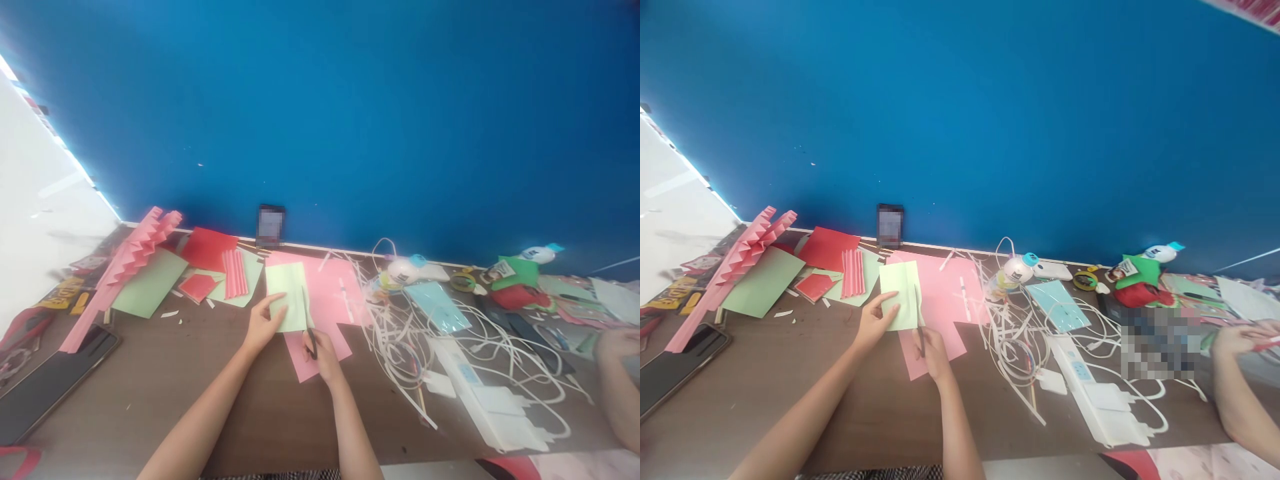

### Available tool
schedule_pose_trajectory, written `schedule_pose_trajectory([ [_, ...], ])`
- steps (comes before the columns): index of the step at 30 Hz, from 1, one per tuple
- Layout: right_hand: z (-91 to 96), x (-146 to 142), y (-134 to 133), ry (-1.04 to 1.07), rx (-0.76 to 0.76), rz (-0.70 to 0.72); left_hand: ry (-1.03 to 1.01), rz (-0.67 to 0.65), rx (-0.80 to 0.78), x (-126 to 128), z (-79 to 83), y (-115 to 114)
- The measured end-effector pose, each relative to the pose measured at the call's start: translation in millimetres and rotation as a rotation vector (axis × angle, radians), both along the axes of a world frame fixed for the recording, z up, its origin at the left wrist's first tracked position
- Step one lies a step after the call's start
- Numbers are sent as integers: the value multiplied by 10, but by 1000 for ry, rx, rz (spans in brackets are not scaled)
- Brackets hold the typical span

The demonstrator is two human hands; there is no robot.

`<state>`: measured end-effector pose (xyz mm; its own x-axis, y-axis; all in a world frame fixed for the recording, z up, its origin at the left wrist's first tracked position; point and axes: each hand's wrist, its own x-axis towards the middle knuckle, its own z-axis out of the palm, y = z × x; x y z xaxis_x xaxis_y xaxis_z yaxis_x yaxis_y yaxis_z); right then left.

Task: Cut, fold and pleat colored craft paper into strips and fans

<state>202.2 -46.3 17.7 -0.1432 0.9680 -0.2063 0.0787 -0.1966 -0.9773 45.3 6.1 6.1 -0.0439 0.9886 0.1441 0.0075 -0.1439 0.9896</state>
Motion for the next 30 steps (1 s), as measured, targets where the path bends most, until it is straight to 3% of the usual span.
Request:
schedule_pose_trajectory([
  [30, -48, 21, 10, -10, 11, -2, 38, -90, 59, 2, -11, -9],
])
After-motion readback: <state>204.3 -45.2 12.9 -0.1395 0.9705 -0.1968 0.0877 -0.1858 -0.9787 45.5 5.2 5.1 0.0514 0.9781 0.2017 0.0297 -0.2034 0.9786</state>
